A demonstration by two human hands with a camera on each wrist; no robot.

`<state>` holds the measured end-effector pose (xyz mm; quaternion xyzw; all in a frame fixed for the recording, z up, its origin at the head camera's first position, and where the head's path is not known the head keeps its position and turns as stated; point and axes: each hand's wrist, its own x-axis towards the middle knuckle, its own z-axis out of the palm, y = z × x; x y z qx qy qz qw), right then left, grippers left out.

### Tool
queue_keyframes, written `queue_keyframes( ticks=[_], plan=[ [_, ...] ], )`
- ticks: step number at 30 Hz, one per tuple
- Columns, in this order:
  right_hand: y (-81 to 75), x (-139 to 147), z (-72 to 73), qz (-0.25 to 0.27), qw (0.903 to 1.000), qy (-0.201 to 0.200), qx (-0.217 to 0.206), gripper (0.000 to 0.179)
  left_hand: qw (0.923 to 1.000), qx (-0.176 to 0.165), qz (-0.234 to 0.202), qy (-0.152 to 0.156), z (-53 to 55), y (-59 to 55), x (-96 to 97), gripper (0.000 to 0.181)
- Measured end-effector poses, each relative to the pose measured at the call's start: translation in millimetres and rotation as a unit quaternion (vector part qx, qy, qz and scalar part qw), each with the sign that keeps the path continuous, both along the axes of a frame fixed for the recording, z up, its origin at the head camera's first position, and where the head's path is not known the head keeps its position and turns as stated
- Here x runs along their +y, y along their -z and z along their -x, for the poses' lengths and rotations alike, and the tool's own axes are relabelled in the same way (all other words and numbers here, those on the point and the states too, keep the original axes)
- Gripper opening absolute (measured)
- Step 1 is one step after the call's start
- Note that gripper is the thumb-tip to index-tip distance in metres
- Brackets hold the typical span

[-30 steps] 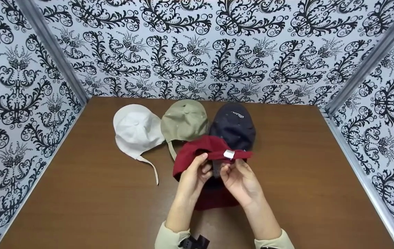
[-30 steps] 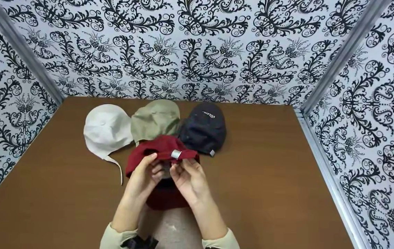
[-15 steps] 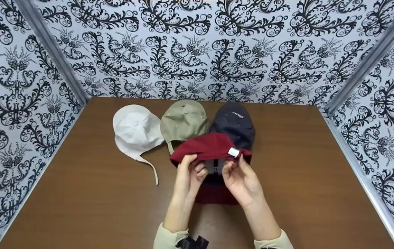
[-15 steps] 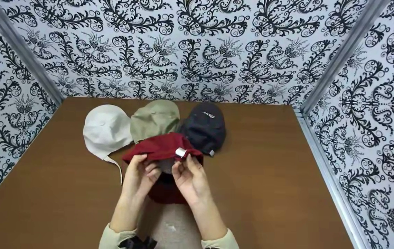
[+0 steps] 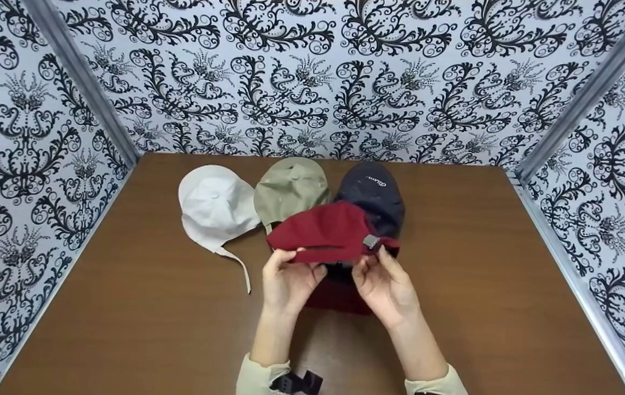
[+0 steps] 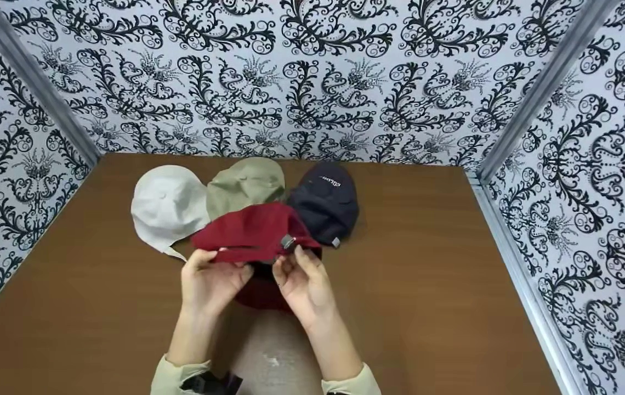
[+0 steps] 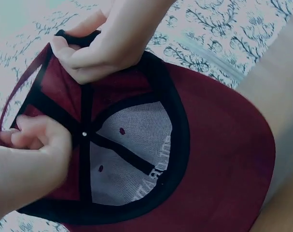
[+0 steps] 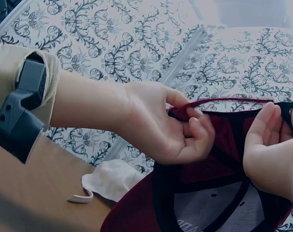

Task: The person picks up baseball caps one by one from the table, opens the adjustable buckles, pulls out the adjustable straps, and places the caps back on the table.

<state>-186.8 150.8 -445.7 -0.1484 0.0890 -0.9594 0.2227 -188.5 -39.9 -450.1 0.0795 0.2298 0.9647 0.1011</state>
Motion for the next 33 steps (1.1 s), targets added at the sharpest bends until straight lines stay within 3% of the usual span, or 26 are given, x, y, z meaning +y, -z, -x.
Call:
queue_keyframes(
  ticks=[3,6,12,15,20,26,29,33],
  plan=[
    [-1.3,0.5,-1.3,-0.026,0.9996,0.01,0.004,0.029,0.9985,0.021,-0.04,0.03,-1.2,2.6,-5.1,0.044],
    [-4.4,1.4,-3.1,-0.052,0.9984,0.024,0.004,0.033,0.9984,0.027,-0.037,0.031,-1.5,3.9,-7.4,0.047],
    [-9.8,2.8,-4.7,-0.09,0.9952,0.037,-0.009,0.032,0.9988,0.012,0.046,0.015,-0.5,4.1,-7.1,0.037],
    [-10.3,3.4,-4.0,-0.107,0.993,0.048,0.013,0.034,0.9965,0.0,0.082,0.016,1.7,3.8,-6.3,0.037],
    [-8.0,5.8,-1.6,-0.137,0.9871,0.062,0.055,0.039,0.9938,-0.013,0.11,0.011,5.3,4.0,-5.1,0.036],
    [-6.7,5.2,-4.0,-0.178,0.9798,0.08,0.044,0.036,0.99,-0.007,0.14,-0.016,3.0,3.7,0.4,0.024],
    [-6.7,2.2,-7.1,-0.203,0.9735,0.097,0.038,0.031,0.9805,0.029,0.191,-0.034,-1.0,1.8,8.3,0.022],
    [-7.6,-3.0,-9.8,-0.239,0.9621,0.125,0.037,0.026,0.9492,0.107,0.288,-0.068,-7.4,-1.9,22.1,0.043]
  ],
)
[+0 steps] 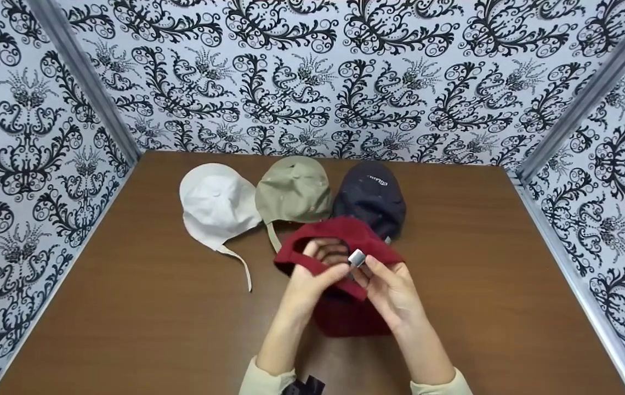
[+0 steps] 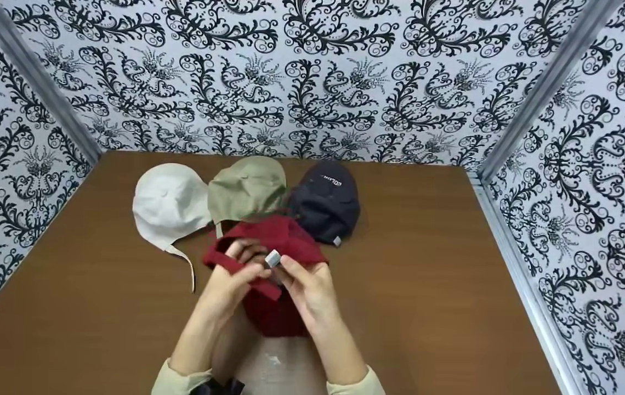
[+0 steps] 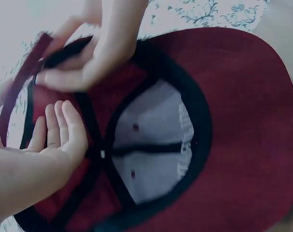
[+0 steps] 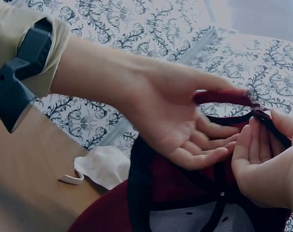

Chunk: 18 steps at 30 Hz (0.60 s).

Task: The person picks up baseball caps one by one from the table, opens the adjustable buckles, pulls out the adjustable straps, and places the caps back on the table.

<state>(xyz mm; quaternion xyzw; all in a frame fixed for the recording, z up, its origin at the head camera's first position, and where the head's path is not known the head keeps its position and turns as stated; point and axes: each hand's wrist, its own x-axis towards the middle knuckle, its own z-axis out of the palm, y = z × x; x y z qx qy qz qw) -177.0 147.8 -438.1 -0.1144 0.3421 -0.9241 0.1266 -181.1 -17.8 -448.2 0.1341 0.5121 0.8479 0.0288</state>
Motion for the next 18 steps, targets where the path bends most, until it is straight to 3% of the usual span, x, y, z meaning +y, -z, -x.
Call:
queue_keyframes(
  ticks=[3,8,14,18],
  plan=[
    [-0.9,-3.1,-1.2,-0.033,0.9993,0.017,-0.007,0.025,0.9968,0.052,0.051,-0.035,-3.7,-2.3,8.0,0.045],
    [-1.0,-4.8,-2.4,-0.062,0.997,0.035,-0.029,0.027,0.9862,0.107,0.089,-0.09,-7.4,-4.2,13.2,0.03],
    [-0.2,-4.1,-0.6,-0.054,0.9977,0.034,-0.023,0.03,0.976,0.127,0.128,-0.122,-8.3,-2.4,11.6,0.024],
    [0.1,-3.2,-0.4,-0.056,0.9979,0.033,-0.009,0.028,0.9778,0.128,0.123,-0.112,-7.6,1.1,9.0,0.024]
  ],
)
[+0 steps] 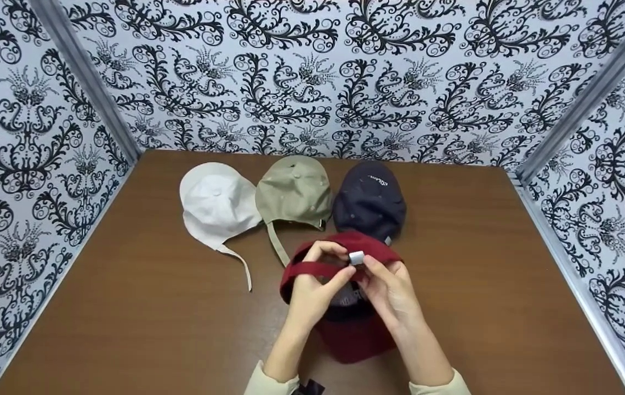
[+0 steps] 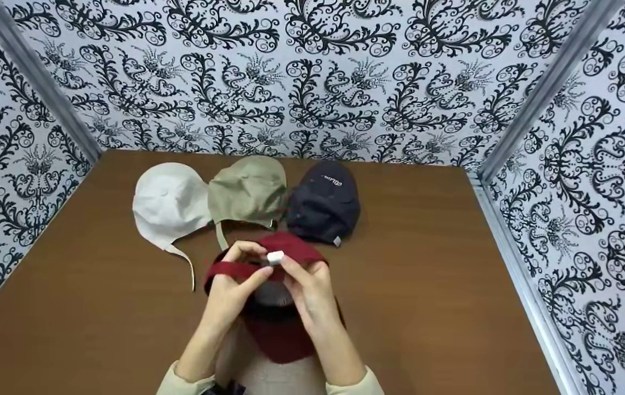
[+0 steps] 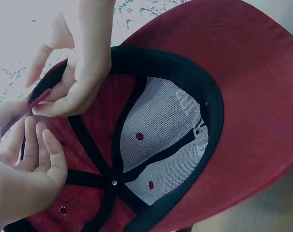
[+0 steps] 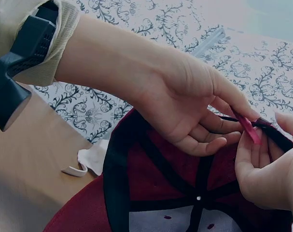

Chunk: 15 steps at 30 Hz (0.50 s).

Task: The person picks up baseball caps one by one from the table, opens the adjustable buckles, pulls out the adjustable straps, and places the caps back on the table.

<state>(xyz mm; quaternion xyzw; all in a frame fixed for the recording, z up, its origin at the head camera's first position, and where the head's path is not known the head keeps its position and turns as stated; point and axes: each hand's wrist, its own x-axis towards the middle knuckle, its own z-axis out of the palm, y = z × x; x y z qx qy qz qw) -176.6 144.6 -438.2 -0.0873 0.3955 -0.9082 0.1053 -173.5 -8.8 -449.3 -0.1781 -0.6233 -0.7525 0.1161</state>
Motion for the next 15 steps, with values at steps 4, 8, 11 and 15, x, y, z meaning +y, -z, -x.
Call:
queue_keyframes(
  ticks=[4,8,11,15],
  plan=[
    [-2.5,3.5,-0.2,-0.002,0.9999,0.016,0.0,0.029,0.9972,-0.022,-0.006,0.071,2.8,7.4,-8.7,0.02],
    [-5.7,10.7,-0.9,0.014,0.9994,0.03,-0.003,0.031,0.9802,-0.102,-0.001,0.169,4.8,21.1,-20.3,0.057],
    [-7.3,18.1,-2.2,0.035,0.999,0.027,0.006,0.031,0.9458,-0.21,-0.093,0.229,6.3,31.6,-25.6,0.072],
    [-4.9,30.8,-8.2,0.069,0.9972,-0.011,0.028,0.034,0.855,-0.32,-0.345,0.218,8.4,36.2,-27.9,0.058]
  ],
)
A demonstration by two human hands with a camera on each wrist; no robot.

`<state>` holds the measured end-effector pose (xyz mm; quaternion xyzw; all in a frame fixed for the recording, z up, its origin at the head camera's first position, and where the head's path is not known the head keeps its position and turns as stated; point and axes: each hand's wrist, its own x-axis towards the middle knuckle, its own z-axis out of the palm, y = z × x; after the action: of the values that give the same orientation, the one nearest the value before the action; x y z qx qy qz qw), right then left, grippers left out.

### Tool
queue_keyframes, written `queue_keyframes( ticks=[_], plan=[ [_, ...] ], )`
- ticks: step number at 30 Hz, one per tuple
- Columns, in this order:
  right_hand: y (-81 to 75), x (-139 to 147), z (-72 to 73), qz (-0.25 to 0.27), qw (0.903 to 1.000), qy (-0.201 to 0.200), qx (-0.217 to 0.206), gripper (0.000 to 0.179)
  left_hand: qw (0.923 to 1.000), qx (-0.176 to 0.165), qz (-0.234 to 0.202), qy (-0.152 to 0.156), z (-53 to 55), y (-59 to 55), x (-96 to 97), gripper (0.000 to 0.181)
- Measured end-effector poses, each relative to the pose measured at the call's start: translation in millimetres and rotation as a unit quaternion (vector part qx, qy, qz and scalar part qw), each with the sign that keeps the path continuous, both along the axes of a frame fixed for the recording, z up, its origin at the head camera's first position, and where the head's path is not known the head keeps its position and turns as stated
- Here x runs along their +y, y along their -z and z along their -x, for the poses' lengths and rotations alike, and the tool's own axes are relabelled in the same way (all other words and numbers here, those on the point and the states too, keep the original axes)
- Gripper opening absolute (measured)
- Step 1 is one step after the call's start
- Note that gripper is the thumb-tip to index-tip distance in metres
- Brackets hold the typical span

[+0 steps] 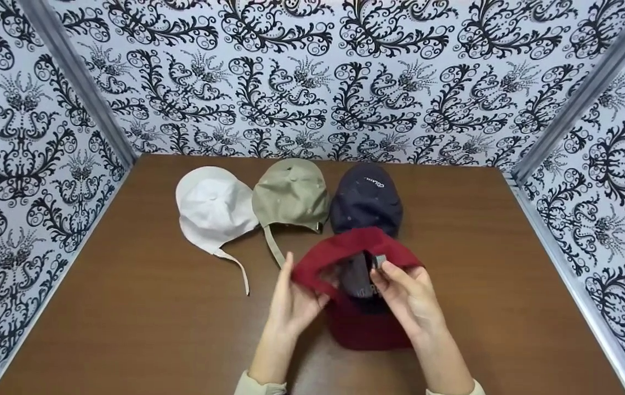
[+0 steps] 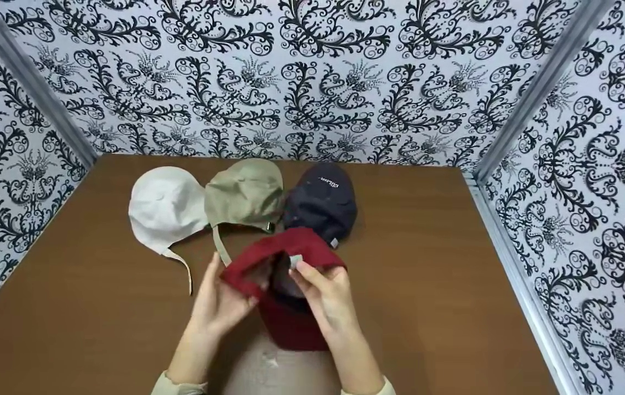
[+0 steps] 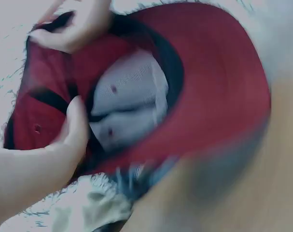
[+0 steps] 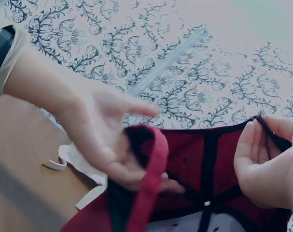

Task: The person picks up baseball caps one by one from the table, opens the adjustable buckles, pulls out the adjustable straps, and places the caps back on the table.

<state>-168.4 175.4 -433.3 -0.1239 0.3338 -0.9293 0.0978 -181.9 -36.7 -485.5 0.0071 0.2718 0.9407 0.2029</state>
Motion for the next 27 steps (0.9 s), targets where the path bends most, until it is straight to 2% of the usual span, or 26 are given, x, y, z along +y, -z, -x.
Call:
queue_keyframes(
  ticks=[1,3,4,6,9,13,15,17,20,22,25,27],
  plan=[
    [1.8,4.3,-3.0,0.013,0.9998,-0.015,0.003,0.034,0.9984,-0.031,-0.044,-0.016,-0.6,-0.7,-0.3,0.054],
    [6.1,14.5,-10.8,0.042,0.9982,-0.044,-0.001,0.034,0.9932,-0.061,-0.095,-0.028,-2.6,-3.0,-0.9,0.05],
    [8.6,20.7,-15.2,0.06,0.9965,-0.058,-0.006,0.034,0.9922,-0.062,-0.106,-0.023,-4.7,-4.7,-1.4,0.048],
    [13.4,34.8,-24.3,0.094,0.9923,-0.077,-0.024,0.035,0.9922,-0.053,-0.113,0.007,-9.6,-7.7,-2.4,0.045],
    [19.3,57.0,-34.8,0.136,0.9845,-0.105,-0.034,0.043,0.9914,-0.01,-0.103,0.08,-16.6,-10.9,-4.1,0.043],
    [29.8,82.4,-40.6,0.151,0.9726,-0.177,-0.008,0.062,0.9819,0.045,-0.091,0.161,-20.1,-11.8,-3.8,0.044],
    [38.8,92.7,-41.6,0.138,0.9652,-0.222,-0.008,0.068,0.9784,0.064,-0.082,0.178,-20.7,-12.0,-2.6,0.045],
    [51.0,100.6,-42.9,0.115,0.9592,-0.257,-0.026,0.068,0.9768,0.08,-0.07,0.186,-21.1,-12.5,-1.5,0.046],
    [72.6,107.1,-45.6,0.1,0.9506,-0.287,-0.065,0.069,0.9754,0.103,-0.037,0.192,-23.1,-13.4,-1.3,0.044],
    [85.3,109.1,-48.1,0.116,0.9436,-0.296,-0.093,0.076,0.9734,0.11,-0.006,0.201,-25.5,-13.5,-2.5,0.04],
    [97.9,112.3,-51.5,0.159,0.9285,-0.314,-0.12,0.094,0.9649,0.123,0.045,0.228,-31.1,-12.2,-6.9,0.033],
    [100.1,113.9,-52.4,0.163,0.9222,-0.327,-0.127,0.104,0.9547,0.137,0.079,0.252,-34.6,-11.1,-11.1,0.028]
  ],
)
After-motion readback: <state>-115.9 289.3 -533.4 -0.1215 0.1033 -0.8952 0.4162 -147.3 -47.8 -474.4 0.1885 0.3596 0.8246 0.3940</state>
